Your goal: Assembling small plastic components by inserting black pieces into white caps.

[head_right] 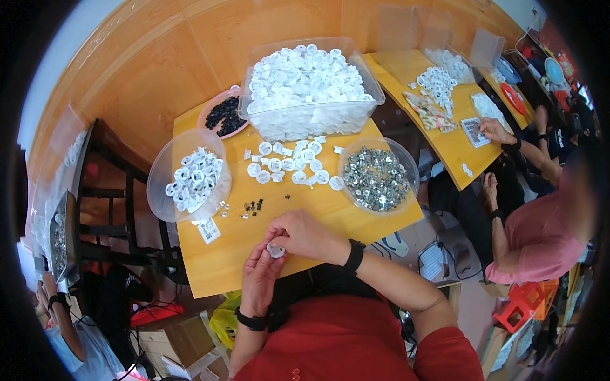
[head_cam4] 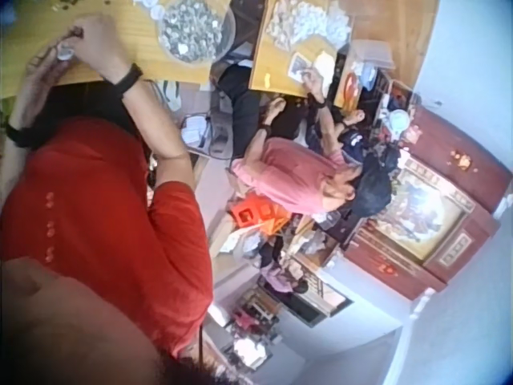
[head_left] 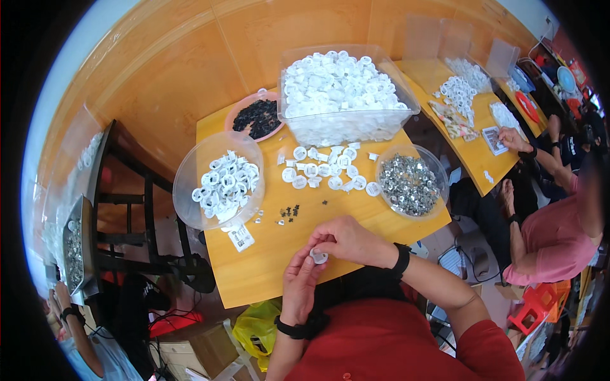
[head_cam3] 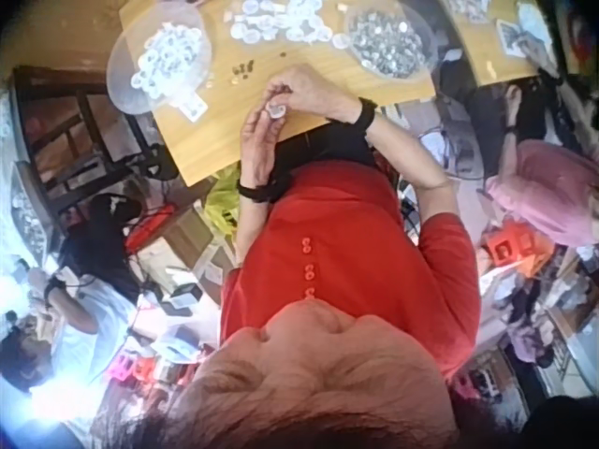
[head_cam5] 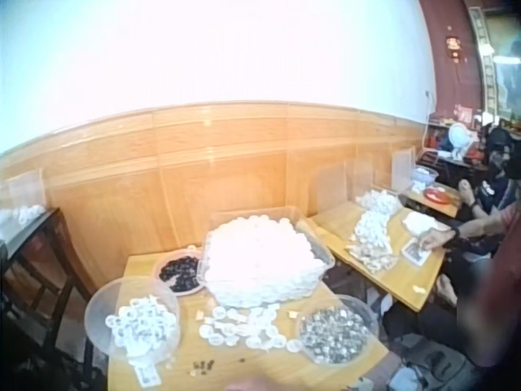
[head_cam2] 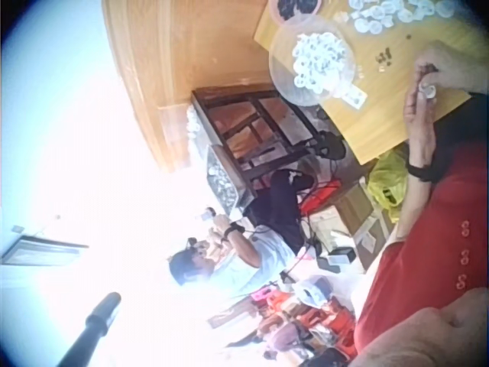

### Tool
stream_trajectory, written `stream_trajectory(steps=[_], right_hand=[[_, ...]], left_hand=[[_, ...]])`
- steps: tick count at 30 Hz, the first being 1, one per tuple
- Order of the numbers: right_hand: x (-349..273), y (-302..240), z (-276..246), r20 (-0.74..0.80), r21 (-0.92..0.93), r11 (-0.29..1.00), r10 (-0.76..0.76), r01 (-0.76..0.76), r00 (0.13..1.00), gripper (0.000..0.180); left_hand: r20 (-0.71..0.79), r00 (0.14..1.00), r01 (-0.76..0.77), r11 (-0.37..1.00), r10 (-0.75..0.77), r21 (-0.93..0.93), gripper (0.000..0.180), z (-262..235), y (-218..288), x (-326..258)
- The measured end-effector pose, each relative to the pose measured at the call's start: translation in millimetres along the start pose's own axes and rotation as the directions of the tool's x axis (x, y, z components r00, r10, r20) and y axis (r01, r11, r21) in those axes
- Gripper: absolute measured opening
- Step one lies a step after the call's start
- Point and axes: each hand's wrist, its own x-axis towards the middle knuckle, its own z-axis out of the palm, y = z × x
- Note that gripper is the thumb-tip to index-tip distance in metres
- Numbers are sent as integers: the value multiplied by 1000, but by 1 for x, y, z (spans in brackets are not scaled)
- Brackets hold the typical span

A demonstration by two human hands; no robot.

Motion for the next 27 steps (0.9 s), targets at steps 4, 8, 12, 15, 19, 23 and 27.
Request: stream_trajectory(steps=[4,8,12,15,19,23,27], right_hand=[[0,24,1,-160,25,1000,-2,6,987,14],[17,49,-15,-409,-371,922,-51,-114,911,13],[32,47,-13,-385,-455,866,17,-206,923,12],[38,49,-9,-357,-495,846,9,-197,934,10],[42,56,-4,-360,-495,847,2,-193,933,10],[40,62,-5,-337,-514,826,51,-229,940,12],[31,56,-8,-237,-324,931,91,-167,967,16]], left_hand=[[-27,1000,-3,999,2,-41,30,-2,2,-1],[-47,999,17,991,-23,-132,33,-8,6,-3],[-26,1000,8,989,-12,-145,34,-5,9,-4],[-67,998,3,993,-11,-120,36,-4,10,-4],[-73,997,-21,992,12,-126,28,-7,12,-5],[-77,997,-36,991,26,-130,24,-7,14,-4],[-95,994,-60,998,57,-36,20,-2,14,-3]])
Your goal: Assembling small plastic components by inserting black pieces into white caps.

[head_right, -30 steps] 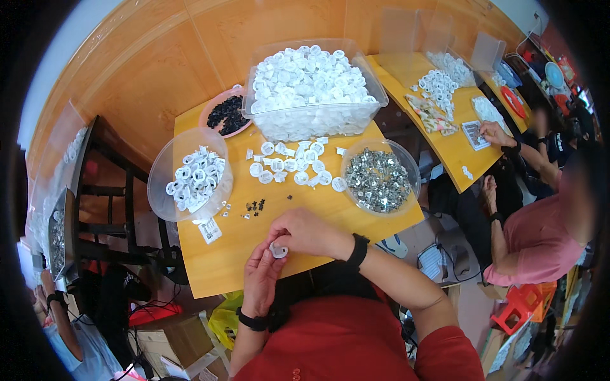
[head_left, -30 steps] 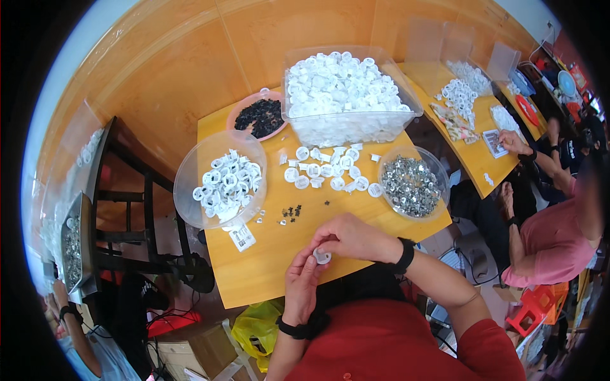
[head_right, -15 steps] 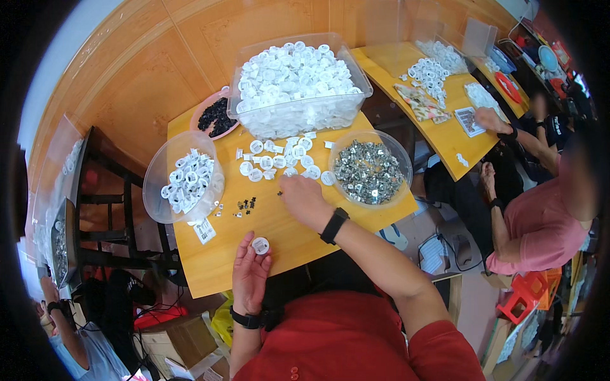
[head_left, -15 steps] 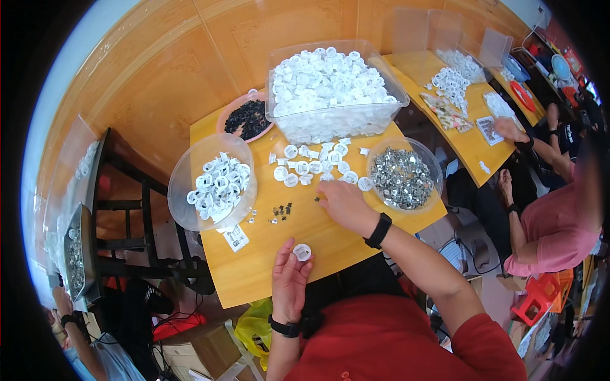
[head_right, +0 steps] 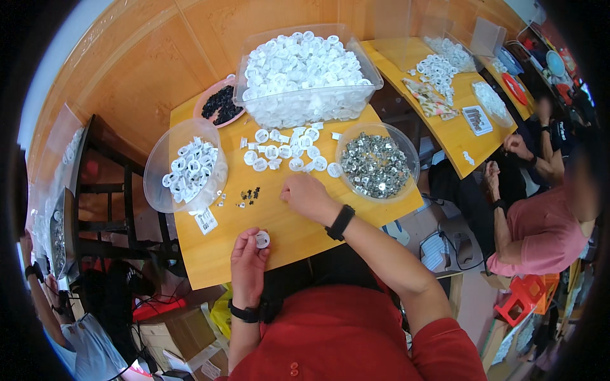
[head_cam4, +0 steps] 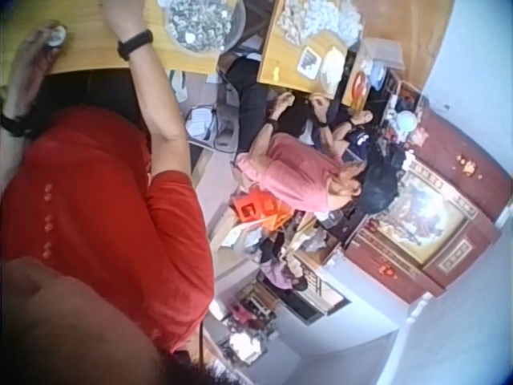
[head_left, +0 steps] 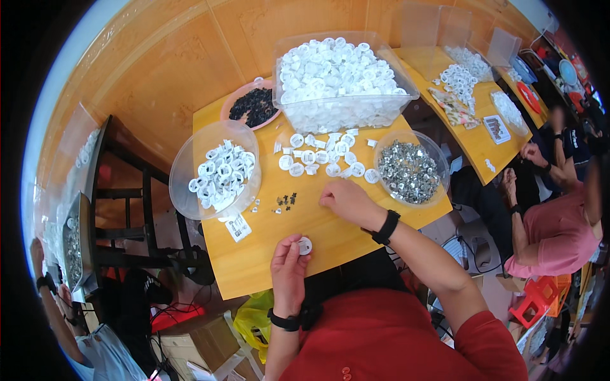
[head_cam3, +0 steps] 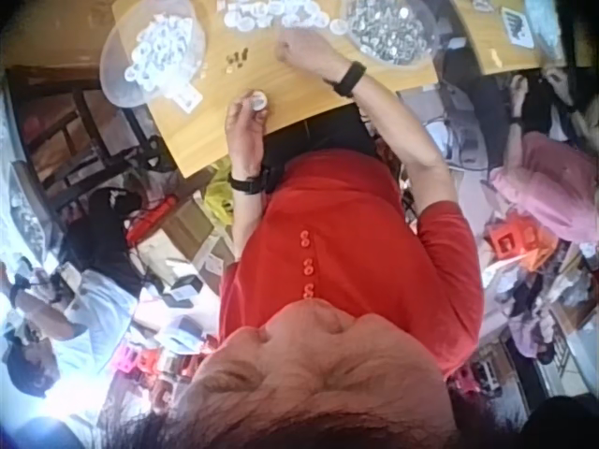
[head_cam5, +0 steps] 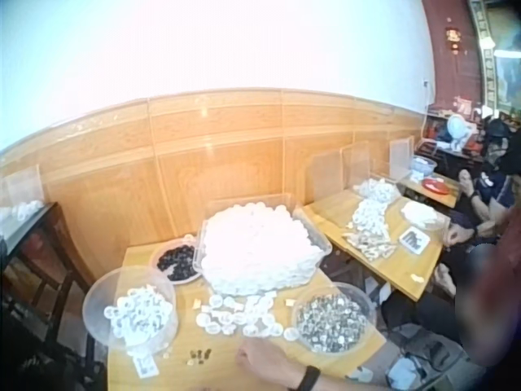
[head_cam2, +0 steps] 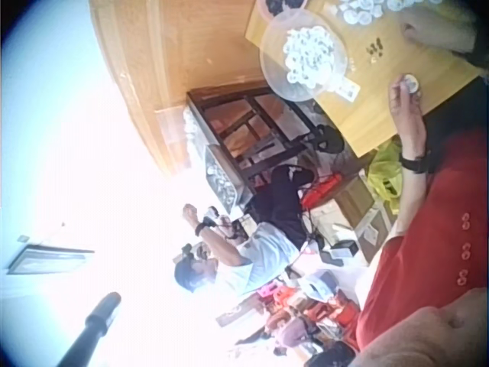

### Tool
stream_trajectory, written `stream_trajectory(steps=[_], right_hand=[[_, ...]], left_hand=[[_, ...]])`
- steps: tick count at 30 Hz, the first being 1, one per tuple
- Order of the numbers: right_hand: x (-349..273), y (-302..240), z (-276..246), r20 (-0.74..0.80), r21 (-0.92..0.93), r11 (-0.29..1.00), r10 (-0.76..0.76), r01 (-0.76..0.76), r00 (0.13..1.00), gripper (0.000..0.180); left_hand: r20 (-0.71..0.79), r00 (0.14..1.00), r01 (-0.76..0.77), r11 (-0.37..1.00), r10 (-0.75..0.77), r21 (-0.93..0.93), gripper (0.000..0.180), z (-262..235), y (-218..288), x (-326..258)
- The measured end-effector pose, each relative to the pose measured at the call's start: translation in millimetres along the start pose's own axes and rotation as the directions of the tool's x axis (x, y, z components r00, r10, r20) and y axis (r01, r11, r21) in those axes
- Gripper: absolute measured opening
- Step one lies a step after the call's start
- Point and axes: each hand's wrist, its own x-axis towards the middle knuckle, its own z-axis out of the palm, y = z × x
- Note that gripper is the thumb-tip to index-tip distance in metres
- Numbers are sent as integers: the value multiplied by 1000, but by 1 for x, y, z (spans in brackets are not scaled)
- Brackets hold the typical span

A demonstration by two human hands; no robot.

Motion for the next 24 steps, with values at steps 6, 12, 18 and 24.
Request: stream_trajectory(steps=[6,12,18,24], right_hand=[[-27,-32,-14,298,382,916,1,-121,954,19],[-32,-30,-8,134,342,939,-17,-30,991,17],[-14,-22,19,-43,227,973,-19,28,999,18],[-17,-2,0,-266,92,992,-56,83,962,14]], left_hand=[[-50,988,-111,890,148,443,17,10,-5,5],[-48,989,-101,887,137,452,17,15,-9,9],[-100,987,-79,912,129,403,17,5,-10,7],[-84,994,-43,962,68,270,17,-9,-8,9]])
